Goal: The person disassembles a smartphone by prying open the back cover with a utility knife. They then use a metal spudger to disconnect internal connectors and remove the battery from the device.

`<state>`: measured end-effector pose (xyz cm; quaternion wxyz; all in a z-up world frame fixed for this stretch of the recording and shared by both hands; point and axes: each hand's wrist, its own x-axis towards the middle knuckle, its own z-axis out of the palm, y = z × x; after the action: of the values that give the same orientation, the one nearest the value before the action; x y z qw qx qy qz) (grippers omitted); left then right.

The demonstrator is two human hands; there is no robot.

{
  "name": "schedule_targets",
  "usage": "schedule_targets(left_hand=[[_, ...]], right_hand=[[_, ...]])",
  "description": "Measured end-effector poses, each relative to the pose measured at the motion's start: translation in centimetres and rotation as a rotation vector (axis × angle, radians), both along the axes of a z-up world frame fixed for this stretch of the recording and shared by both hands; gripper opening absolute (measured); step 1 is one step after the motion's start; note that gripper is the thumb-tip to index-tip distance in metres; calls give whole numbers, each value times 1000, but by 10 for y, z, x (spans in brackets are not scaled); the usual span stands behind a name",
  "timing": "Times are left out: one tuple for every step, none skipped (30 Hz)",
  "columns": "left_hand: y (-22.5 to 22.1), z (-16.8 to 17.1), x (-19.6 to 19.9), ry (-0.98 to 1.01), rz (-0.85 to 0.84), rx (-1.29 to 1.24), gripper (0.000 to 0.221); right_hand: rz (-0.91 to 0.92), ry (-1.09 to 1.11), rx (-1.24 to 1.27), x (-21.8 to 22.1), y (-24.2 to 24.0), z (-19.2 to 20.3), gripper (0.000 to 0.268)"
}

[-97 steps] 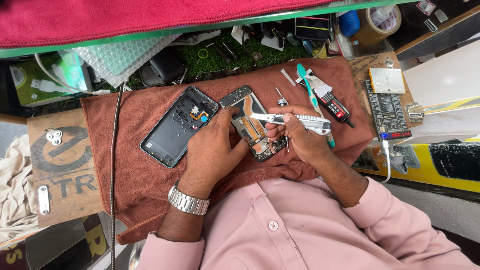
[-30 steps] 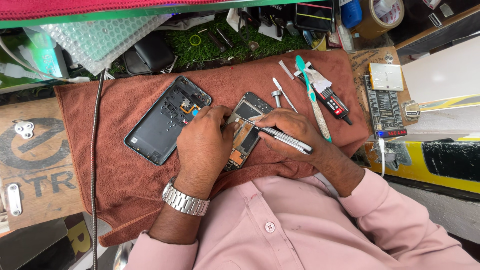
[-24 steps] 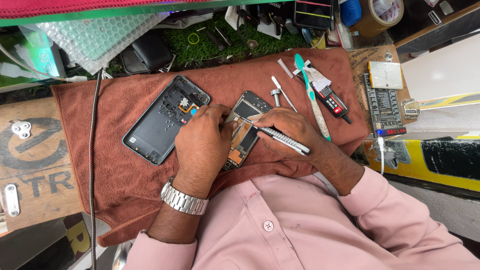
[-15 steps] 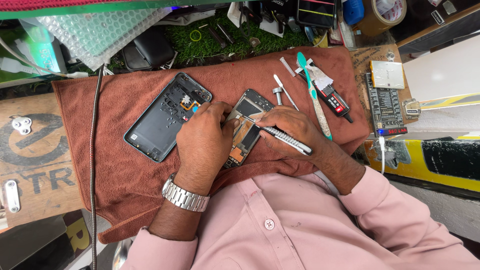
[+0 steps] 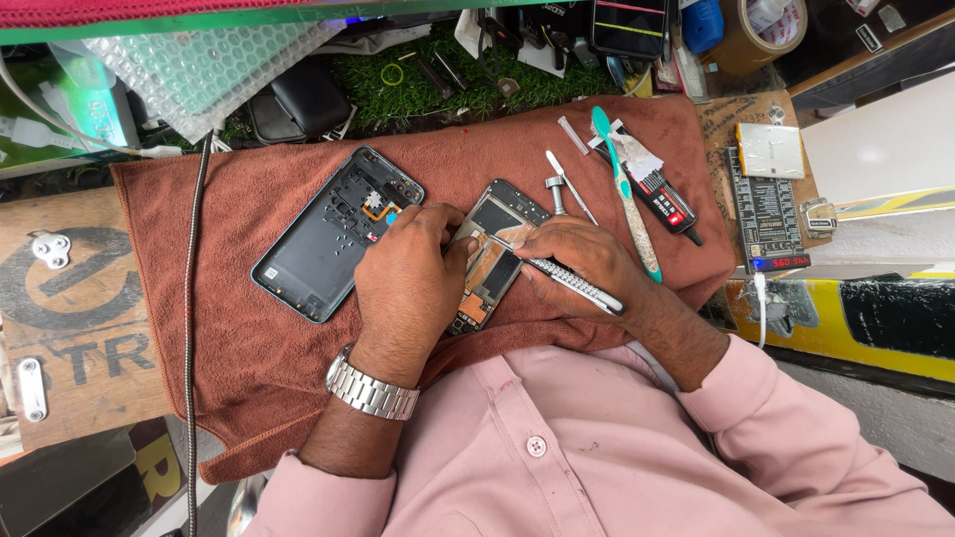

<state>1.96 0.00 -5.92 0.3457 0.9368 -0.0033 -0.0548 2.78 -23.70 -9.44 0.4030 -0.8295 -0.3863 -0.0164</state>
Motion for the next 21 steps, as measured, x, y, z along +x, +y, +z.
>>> schedule_targets(left_hand=[[0, 0, 0, -5, 0, -2, 22], [0, 0, 0, 6, 0, -1, 23], [0, 1, 0, 17, -1, 1, 23], [0, 1, 0, 28, -1, 2, 23], [0, 2, 0, 30, 2, -2, 23], [0, 2, 0, 32, 5, -5, 23], [0, 2, 0, 33, 7, -10, 23], [0, 2, 1, 43, 7, -8, 23], [0, 2, 1, 52, 8, -6, 23], [0, 2, 2, 62, 9, -3, 23], [0, 1, 1, 52, 6, -1, 24], [0, 1, 1, 42, 2, 0, 24], [0, 1, 1, 33, -1, 2, 24], [0, 0, 0, 30, -1, -1, 24], [0, 0, 0, 25, -1, -3, 24], [0, 0, 0, 21, -1, -6, 23], [0, 0, 0, 23, -1, -7, 23], [0, 0, 0, 25, -1, -9, 23], [0, 0, 0, 27, -1, -10, 23], [0, 0, 1, 29, 0, -13, 23], [0, 0, 1, 33, 2, -16, 24]], right_hand=[[-3, 13, 1, -1, 0, 1, 25], [-5, 26, 2, -2, 0, 1, 25], [-8, 38, 4, -2, 1, 1, 25], [-7, 31, -3, -2, 0, 2, 25], [-6, 24, -9, -1, 0, 2, 25], [-4, 17, -15, -1, 0, 2, 25], [-10, 20, -12, -1, 1, 2, 24], [-15, 23, -8, -2, 1, 2, 24], [-20, 27, -4, -2, 1, 2, 24], [-18, 27, -3, -2, 1, 2, 24], [-16, 29, -1, -3, 0, 3, 25], [-14, 30, 1, -3, 0, 3, 25], [-15, 33, -2, -3, 0, 2, 25], [-17, 36, -4, -3, 0, 2, 25], [-19, 38, -7, -3, 0, 2, 25], [-19, 31, -10, -3, 0, 2, 26], [-18, 25, -12, -3, 0, 2, 26], [-18, 18, -14, -3, 0, 2, 26], [-16, 19, -9, -3, 0, 2, 26], [-15, 20, -4, -3, 0, 2, 26], [-14, 21, 1, -3, 0, 2, 26]])
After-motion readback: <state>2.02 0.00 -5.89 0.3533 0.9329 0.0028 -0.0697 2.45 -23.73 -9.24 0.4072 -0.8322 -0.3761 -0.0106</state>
